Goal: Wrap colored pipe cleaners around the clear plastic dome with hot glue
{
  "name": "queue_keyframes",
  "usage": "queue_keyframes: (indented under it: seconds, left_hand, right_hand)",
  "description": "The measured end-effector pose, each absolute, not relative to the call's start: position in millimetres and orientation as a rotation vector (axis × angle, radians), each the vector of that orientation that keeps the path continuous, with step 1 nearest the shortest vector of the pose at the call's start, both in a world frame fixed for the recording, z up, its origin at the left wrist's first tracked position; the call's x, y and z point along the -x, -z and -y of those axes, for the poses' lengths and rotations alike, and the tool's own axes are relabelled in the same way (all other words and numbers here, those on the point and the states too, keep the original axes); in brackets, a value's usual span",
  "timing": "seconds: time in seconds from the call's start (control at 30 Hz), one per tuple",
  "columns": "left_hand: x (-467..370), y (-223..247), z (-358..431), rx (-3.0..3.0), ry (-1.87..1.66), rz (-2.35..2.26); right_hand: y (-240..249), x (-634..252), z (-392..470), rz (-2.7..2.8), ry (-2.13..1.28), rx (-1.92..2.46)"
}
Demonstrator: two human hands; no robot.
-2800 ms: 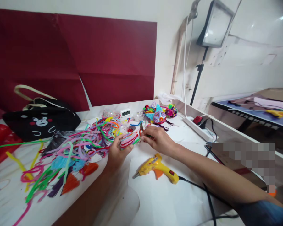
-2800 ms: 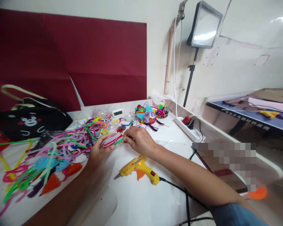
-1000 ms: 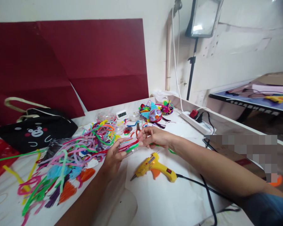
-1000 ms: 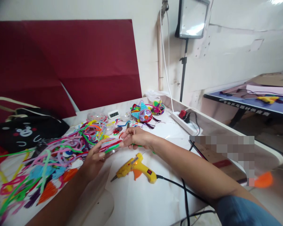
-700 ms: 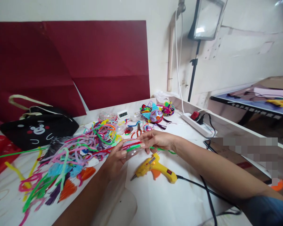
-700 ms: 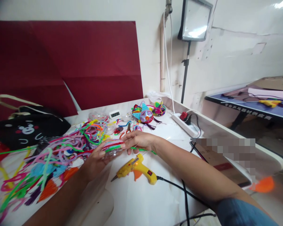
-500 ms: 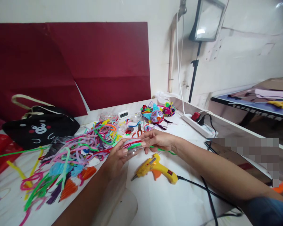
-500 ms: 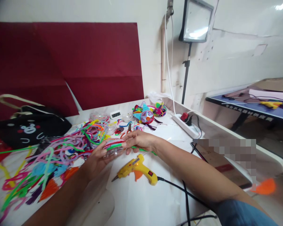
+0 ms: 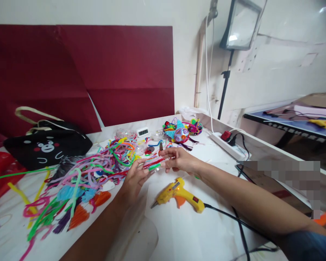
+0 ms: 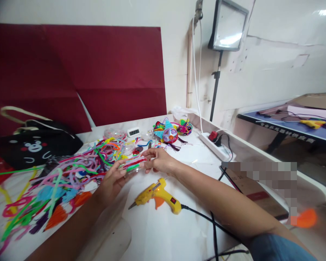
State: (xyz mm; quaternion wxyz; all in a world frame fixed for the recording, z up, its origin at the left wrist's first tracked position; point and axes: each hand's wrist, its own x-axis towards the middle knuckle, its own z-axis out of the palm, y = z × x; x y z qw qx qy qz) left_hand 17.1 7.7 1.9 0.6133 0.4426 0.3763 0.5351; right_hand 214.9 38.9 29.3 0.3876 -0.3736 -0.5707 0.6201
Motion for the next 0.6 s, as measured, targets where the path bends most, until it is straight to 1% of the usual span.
queue_keyframes:
  seconds: [0.27, 0.6]
  left_hand:
    - [-27.7, -0.8, -5.6, -1.098, -1.277, -1.13]
    - [-24.6, -2.7, -8.8, -1.099, -1.27, -1.145]
  right_hand:
    - [-27.2, -206.6, -30.2, 1.477, -1.547, 1.014]
    - [-27.0, -205.1, -31.6, 1.54, -1.622, 0.977]
